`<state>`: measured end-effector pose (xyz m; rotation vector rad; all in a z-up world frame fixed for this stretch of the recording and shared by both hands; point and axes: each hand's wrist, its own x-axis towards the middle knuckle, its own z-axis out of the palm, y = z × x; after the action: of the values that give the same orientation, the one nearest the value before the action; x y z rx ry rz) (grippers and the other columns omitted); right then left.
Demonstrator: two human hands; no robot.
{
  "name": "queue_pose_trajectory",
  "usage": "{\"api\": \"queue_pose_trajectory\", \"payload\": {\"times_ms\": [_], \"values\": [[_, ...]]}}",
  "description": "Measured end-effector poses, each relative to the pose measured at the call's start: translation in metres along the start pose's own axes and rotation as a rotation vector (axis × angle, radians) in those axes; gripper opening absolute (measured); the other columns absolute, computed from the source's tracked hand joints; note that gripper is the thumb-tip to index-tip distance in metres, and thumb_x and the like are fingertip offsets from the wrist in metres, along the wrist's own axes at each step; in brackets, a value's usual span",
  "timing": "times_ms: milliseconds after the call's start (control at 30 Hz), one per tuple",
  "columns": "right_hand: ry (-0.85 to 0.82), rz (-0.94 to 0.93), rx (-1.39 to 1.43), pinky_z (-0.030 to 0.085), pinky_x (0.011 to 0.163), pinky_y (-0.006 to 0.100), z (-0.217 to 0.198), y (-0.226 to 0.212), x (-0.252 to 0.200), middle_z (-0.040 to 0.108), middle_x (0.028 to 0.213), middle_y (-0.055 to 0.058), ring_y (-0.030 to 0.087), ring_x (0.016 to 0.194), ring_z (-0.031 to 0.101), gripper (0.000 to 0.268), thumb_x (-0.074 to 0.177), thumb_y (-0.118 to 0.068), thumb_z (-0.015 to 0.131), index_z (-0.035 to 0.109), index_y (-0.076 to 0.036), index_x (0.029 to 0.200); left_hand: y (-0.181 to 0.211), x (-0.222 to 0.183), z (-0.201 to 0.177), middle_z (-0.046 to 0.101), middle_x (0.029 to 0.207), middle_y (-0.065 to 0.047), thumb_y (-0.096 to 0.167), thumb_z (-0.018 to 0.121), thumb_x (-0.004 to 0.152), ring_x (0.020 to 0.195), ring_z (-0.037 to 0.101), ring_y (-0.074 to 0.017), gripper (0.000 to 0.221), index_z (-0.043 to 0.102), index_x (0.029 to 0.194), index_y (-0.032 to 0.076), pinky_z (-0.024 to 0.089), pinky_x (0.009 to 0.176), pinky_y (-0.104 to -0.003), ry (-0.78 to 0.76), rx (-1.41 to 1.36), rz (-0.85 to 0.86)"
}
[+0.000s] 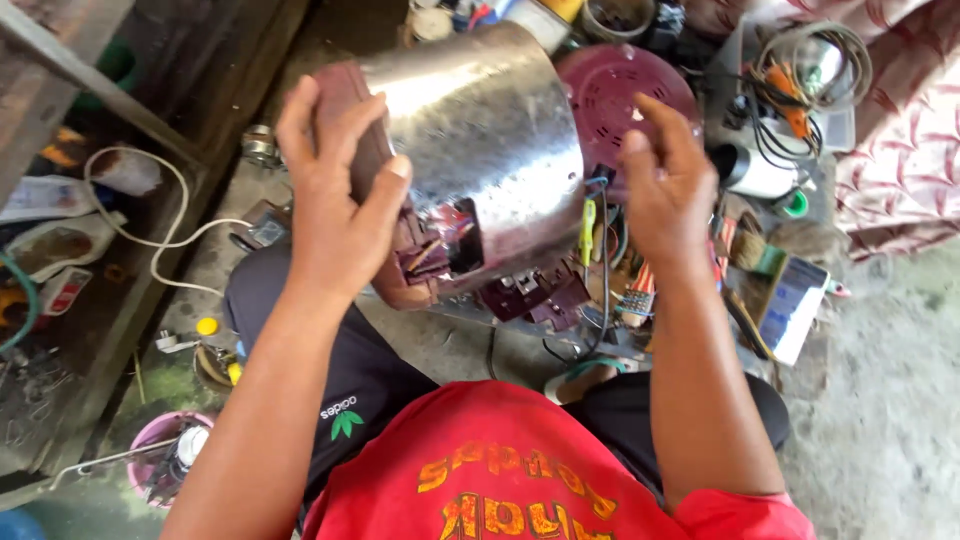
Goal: Fastening a metal base to a cylindrical appliance component using a screwdriver and screws.
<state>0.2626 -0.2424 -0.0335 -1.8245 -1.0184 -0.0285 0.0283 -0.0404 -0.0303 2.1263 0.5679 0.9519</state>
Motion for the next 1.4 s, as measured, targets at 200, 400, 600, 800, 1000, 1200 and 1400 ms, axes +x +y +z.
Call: {"api": "queue_pose_trajectory", "payload": {"times_ms": [200, 400, 600, 800, 1000, 1200, 1400], "values": [[0.202, 0.312, -0.083, 0.051, 0.074, 0.025, -0.076, 0.101, -0.075, 0.068, 0.096, 0.008, 0.013, 0.083, 0.061, 0.021, 0.102, -0.001, 0.064, 0.069, 0.004, 0.122, -0.002, 0.007, -0.001, 0.017, 0.162, -0.018, 0.001, 0.068, 0.102, 0.157, 0.023, -0.0439, 0.036, 0.063, 0.138, 0.003, 0.034, 0.126, -0.053, 0.025, -0.049, 0.041], [0.287, 0.526, -0.371, 0.049, 0.07, 0.029, -0.11, 0.155, -0.149, 0.068, 0.089, 0.008, 0.015, 0.076, 0.059, 0.014, 0.095, -0.003, 0.066, 0.073, 0.0, 0.108, 0.002, 0.009, 0.001, 0.021, 0.16, -0.021, -0.002, 0.063, 0.101, 0.154, 0.027, -0.0453, 0.037, 0.059, 0.138, 0.002, 0.032, 0.124, -0.055, 0.022, -0.019, 0.062], [0.221, 0.493, -0.46, 0.046, 0.059, 0.028, -0.085, 0.133, -0.162, 0.07, 0.086, 0.007, 0.015, 0.068, 0.058, 0.015, 0.089, 0.003, 0.067, 0.075, -0.002, 0.101, 0.007, 0.004, 0.002, 0.022, 0.159, -0.022, -0.004, 0.061, 0.1, 0.153, 0.029, -0.0458, 0.04, 0.057, 0.139, 0.001, 0.031, 0.124, -0.056, 0.019, 0.025, 0.072], [0.077, 0.218, -0.548, 0.049, 0.074, 0.038, -0.043, 0.101, -0.153, 0.07, 0.093, 0.009, 0.027, 0.077, 0.063, 0.012, 0.086, -0.005, 0.067, 0.074, -0.003, 0.096, 0.008, 0.004, 0.0, 0.024, 0.158, -0.026, -0.004, 0.061, 0.098, 0.152, 0.029, -0.0468, 0.041, 0.056, 0.138, 0.0, 0.031, 0.121, -0.056, 0.033, 0.059, 0.073], [-0.148, 0.191, -0.861, 0.053, 0.074, 0.046, -0.024, 0.105, -0.151, 0.071, 0.096, 0.013, 0.036, 0.085, 0.067, 0.039, 0.083, -0.022, 0.073, 0.067, -0.008, 0.119, 0.005, 0.006, 0.002, 0.024, 0.158, -0.025, -0.006, 0.06, 0.098, 0.15, 0.032, -0.0462, 0.041, 0.054, 0.138, 0.002, 0.034, 0.119, -0.055, 0.032, 0.06, 0.073], [-0.16, 0.241, -0.848, 0.056, 0.076, 0.046, -0.007, 0.088, -0.161, 0.066, 0.115, 0.017, 0.038, 0.093, 0.067, 0.07, 0.077, -0.018, 0.078, 0.054, -0.009, 0.142, 0.004, 0.006, 0.002, 0.024, 0.159, -0.023, -0.005, 0.061, 0.098, 0.152, 0.033, -0.0451, 0.04, 0.055, 0.138, 0.001, 0.033, 0.121, -0.052, 0.044, 0.047, 0.056], [-0.053, 0.049, -0.653, 0.051, 0.093, 0.045, 0.0, 0.09, -0.157, 0.064, 0.135, 0.015, 0.037, 0.11, 0.062, 0.045, 0.08, -0.003, 0.069, 0.065, -0.002, 0.125, 0.004, 0.006, 0.001, 0.023, 0.159, -0.023, -0.004, 0.06, 0.098, 0.151, 0.032, -0.0459, 0.04, 0.056, 0.138, 0.001, 0.032, 0.122, -0.054, 0.044, 0.027, 0.055]]}}
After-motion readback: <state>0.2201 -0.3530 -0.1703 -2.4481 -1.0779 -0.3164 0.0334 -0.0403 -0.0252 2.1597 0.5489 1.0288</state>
